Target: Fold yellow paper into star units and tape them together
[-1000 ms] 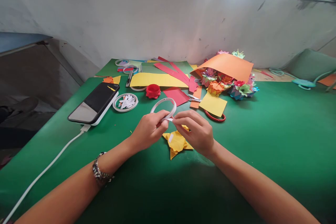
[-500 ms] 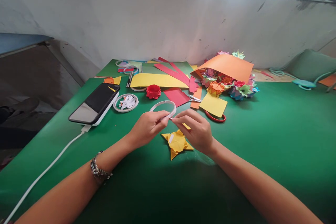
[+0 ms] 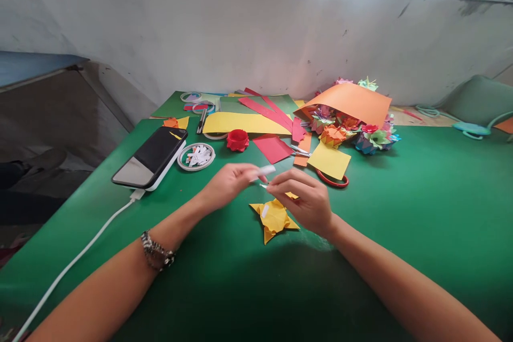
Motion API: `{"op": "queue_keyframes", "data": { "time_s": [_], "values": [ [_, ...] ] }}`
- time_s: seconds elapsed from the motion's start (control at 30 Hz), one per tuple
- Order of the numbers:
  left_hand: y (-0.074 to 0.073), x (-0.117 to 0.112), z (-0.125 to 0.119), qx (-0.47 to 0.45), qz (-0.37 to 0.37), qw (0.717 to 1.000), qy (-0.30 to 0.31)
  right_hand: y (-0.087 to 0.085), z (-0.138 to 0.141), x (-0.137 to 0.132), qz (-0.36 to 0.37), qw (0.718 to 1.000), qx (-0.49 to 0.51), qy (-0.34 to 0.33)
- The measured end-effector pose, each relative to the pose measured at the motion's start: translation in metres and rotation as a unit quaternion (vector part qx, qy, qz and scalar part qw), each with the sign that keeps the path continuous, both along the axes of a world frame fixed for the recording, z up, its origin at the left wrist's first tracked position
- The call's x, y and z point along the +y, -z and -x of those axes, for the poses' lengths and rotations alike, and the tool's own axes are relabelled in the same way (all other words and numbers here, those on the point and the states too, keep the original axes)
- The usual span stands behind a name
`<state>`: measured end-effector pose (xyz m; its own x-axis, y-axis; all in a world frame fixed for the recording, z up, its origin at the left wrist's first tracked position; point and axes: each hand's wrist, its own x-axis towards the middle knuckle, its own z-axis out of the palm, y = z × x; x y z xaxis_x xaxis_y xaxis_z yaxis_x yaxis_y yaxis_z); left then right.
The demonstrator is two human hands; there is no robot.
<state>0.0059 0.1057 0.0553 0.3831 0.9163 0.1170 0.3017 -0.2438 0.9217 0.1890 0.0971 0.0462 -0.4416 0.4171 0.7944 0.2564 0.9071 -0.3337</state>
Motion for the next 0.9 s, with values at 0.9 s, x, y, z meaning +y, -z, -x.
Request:
{"op": "queue_keyframes", "data": {
  "time_s": [0.9],
  "values": [
    [0.021,-0.003,-0.036,0.238,-0.059,0.962,0.123,0.004,-0.01,0.016,0.428,0.892,0.147,-0.004]
  ]
}}
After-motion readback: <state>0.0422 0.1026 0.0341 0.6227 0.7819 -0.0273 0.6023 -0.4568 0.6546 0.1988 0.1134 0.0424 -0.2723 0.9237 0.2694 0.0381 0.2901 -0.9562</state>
